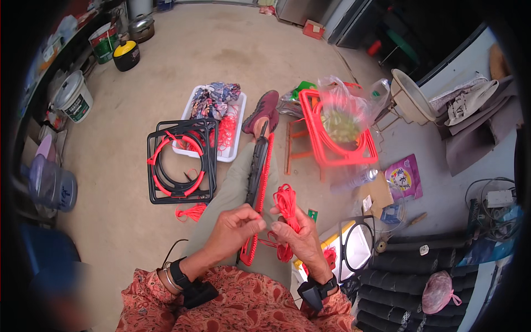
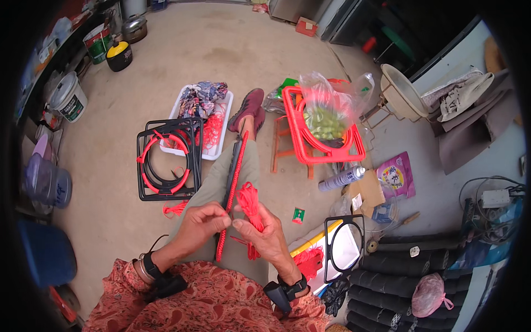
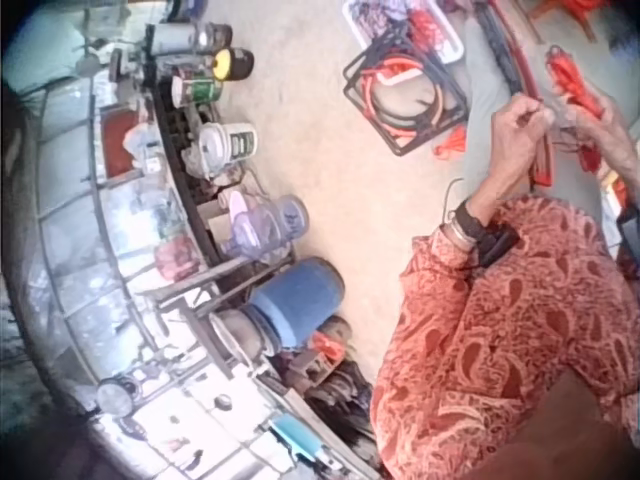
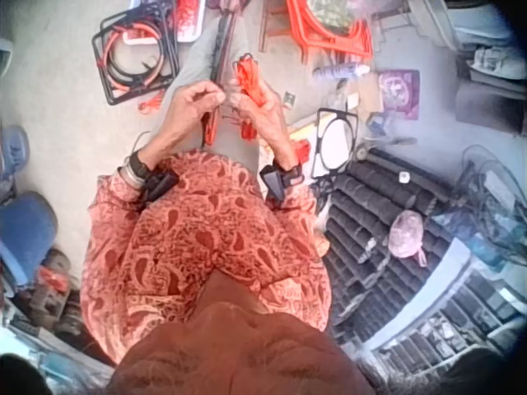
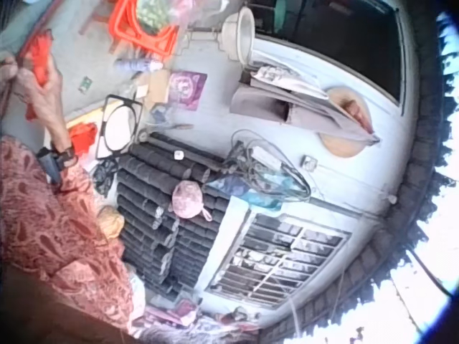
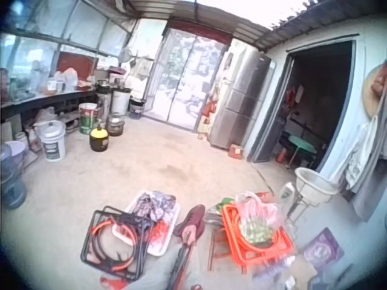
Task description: The person fastens black straps around both wrists by hand, then weaves red cord onto a rod by hand.
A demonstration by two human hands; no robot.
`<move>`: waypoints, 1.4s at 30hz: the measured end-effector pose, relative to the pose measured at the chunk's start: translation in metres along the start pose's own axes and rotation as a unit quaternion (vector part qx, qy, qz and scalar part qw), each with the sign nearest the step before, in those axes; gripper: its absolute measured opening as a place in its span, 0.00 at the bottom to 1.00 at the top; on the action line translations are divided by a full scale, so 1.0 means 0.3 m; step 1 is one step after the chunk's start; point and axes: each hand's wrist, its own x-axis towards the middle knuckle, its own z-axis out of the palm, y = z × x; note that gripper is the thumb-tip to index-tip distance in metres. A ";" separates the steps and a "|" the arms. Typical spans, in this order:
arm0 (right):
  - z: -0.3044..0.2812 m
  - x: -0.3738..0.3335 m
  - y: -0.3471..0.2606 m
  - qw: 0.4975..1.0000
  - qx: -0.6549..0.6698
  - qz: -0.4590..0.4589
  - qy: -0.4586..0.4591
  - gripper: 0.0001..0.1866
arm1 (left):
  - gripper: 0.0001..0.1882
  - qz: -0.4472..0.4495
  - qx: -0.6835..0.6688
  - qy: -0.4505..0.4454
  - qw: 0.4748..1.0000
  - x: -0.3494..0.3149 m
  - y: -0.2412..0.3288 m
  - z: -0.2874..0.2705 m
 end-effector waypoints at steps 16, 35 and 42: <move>-0.031 -0.009 0.171 0.870 -0.431 -0.236 -0.038 0.12 | 0.03 -0.074 -0.086 0.100 0.989 -0.053 -0.036 -0.040; 0.019 0.044 0.059 0.932 -0.260 -0.253 -0.018 0.16 | 0.09 0.001 -0.079 0.190 0.979 -0.050 0.030 -0.039; 0.064 0.066 0.036 0.887 -0.380 -0.256 -0.062 0.16 | 0.06 0.016 -0.048 0.144 0.988 -0.037 0.086 -0.012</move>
